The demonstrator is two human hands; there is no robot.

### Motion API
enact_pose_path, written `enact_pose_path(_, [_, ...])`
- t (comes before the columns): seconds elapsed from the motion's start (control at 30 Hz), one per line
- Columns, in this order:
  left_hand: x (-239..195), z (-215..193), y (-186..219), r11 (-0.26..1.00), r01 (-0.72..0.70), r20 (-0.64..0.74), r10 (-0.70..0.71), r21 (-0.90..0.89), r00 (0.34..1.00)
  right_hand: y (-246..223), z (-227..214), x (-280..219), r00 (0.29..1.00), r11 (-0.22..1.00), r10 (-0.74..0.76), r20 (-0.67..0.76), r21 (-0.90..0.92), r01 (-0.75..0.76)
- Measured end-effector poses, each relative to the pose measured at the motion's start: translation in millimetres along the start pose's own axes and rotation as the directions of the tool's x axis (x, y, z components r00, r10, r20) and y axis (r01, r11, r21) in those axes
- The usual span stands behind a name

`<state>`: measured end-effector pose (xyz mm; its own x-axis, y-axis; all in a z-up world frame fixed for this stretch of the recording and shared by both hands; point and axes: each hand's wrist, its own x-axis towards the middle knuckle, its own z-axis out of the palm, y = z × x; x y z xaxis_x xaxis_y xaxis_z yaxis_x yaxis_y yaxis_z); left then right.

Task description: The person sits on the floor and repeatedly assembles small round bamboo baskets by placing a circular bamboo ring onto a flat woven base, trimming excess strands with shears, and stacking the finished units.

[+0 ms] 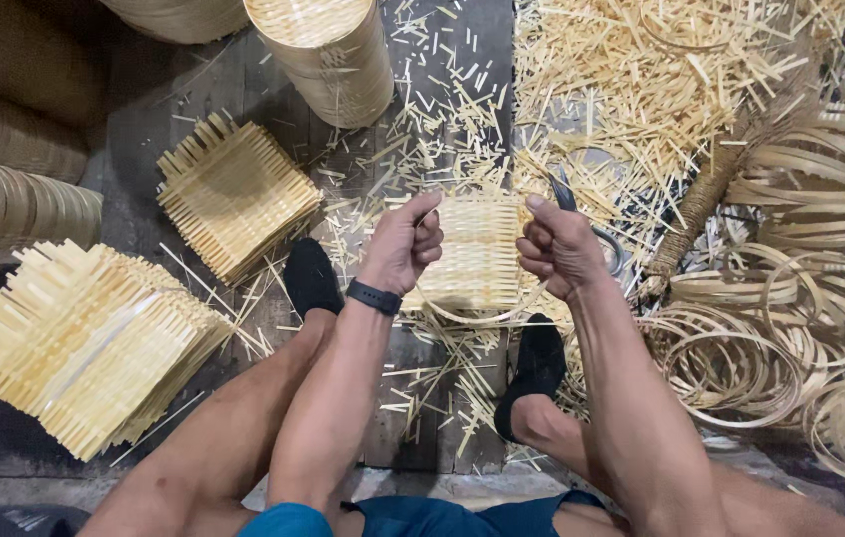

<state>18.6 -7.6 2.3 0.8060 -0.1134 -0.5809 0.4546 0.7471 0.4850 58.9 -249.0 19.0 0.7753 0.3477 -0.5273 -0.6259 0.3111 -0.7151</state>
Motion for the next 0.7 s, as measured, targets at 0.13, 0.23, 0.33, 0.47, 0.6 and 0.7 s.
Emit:
enact_pose_path(0.13, [4, -6, -7, 0.993, -0.071, 0.008, 0.073, -0.096, 0.997, 6, -10, 4, 0.996, 0.991, -0.085, -0.023, -0.104, 0.082])
enact_pose_path(0.23, [15, -26, -11, 0.981, -0.177, -0.138, 0.165, -0.080, 0.977, 16, -23, 9, 0.985, 0.922, -0.170, -0.031, -0.358, 0.148])
enact_pose_path(0.33, [29, -54, -31, 0.959, -0.281, -0.281, 0.283, 0.049, 0.917, 40, -27, 22, 0.958, 0.834, -0.209, -0.195, -0.548, 0.070])
enact_pose_path(0.47, [46, -99, -62, 0.398, -0.269, -0.132, 0.738, 0.877, 0.662, 73, -29, 41, 0.891, 0.616, -0.309, -0.334, -0.783, -0.080])
enact_pose_path(0.6, [50, -124, -80, 0.108, -0.112, -0.010, 0.759, 0.988, 0.651, 94, -33, 53, 0.828, 0.357, -0.525, -0.195, -0.934, 0.006])
enact_pose_path(0.7, [46, -127, -80, 0.162, -0.099, -0.045, 0.706, 0.982, 0.707, 103, -36, 50, 0.820, 0.381, -0.516, -0.247, -0.924, -0.038])
